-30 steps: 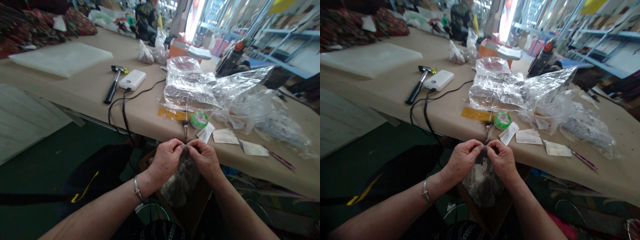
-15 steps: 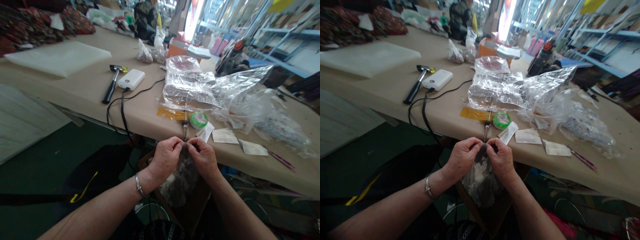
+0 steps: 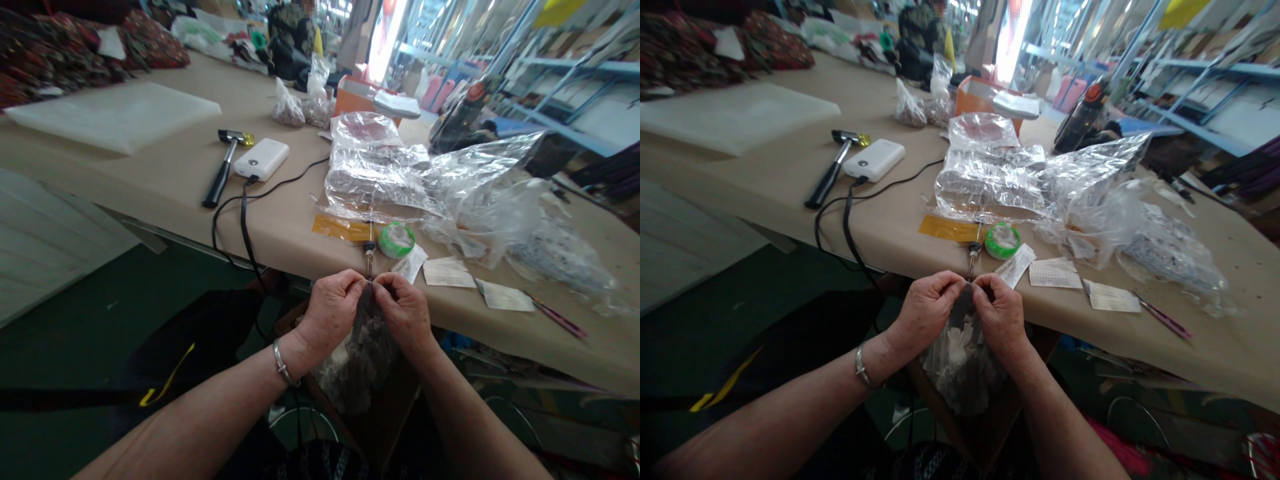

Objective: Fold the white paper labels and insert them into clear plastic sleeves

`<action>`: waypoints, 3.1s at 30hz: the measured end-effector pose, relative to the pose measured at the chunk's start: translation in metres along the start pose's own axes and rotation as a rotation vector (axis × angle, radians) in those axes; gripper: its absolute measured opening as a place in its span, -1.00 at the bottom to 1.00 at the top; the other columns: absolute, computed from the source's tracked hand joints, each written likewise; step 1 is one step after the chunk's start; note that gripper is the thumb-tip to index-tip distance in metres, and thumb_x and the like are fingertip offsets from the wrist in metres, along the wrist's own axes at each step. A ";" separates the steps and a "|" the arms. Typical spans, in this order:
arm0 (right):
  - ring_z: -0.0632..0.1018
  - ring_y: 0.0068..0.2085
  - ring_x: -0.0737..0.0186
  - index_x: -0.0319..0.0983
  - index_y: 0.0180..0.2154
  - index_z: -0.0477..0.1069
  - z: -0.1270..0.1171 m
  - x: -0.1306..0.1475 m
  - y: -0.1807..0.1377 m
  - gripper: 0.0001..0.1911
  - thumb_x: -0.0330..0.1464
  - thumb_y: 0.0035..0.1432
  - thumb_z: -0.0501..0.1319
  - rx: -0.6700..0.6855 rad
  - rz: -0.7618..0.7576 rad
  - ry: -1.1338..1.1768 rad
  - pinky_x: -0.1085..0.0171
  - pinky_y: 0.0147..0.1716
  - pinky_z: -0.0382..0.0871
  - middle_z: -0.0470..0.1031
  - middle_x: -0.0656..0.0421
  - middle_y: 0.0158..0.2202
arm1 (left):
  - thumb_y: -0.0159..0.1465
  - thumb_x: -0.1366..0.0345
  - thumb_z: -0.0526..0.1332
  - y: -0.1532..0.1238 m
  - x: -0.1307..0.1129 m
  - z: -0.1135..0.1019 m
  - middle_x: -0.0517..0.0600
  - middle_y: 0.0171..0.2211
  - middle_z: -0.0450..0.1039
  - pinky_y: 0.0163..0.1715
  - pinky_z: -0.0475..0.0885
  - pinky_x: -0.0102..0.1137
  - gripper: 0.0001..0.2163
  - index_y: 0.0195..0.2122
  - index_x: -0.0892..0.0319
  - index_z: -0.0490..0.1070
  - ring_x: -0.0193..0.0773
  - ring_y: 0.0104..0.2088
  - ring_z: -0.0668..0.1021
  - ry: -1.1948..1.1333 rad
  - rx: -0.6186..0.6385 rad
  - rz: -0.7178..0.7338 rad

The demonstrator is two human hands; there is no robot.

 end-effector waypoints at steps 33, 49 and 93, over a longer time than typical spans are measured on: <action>0.46 -0.01 0.14 -0.14 -0.25 0.47 -0.059 0.003 -0.055 -0.86 -0.44 0.15 0.19 -0.102 -0.724 -0.515 0.01 0.08 0.19 0.57 0.20 -0.22 | 0.21 0.26 0.17 -0.034 -0.015 0.061 0.04 -0.42 0.45 -0.46 0.39 -0.44 -0.83 -0.31 0.27 0.42 -0.37 -0.50 0.48 -1.111 0.307 -0.761; 0.41 0.02 0.03 -0.25 -0.06 0.43 -0.091 -0.046 -0.024 -0.72 -0.35 0.23 0.09 -0.144 -0.381 -0.863 0.01 0.04 0.30 0.47 0.03 -0.05 | 0.18 0.35 0.20 -0.036 -0.008 0.071 0.03 -0.50 0.45 -0.52 0.42 -0.44 -0.90 -0.35 0.30 0.40 -0.34 -0.56 0.49 -0.863 0.291 -0.834; 0.53 -0.10 0.10 -0.24 -0.18 0.49 -0.175 -0.092 -0.068 -0.78 -0.36 0.22 0.10 -0.375 -0.314 -0.853 0.08 -0.07 0.39 0.55 0.04 -0.17 | 0.22 0.41 0.15 -0.042 -0.012 0.071 0.10 -0.46 0.48 -0.49 0.49 -0.40 -0.91 -0.34 0.34 0.38 -0.32 -0.55 0.52 -0.845 0.298 -0.951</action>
Point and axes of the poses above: each hand's wrist, its own y-axis towards the middle knuckle, its own z-axis out of the palm, x = y × z, the point moved 4 cm from there along y, towards the middle knuckle
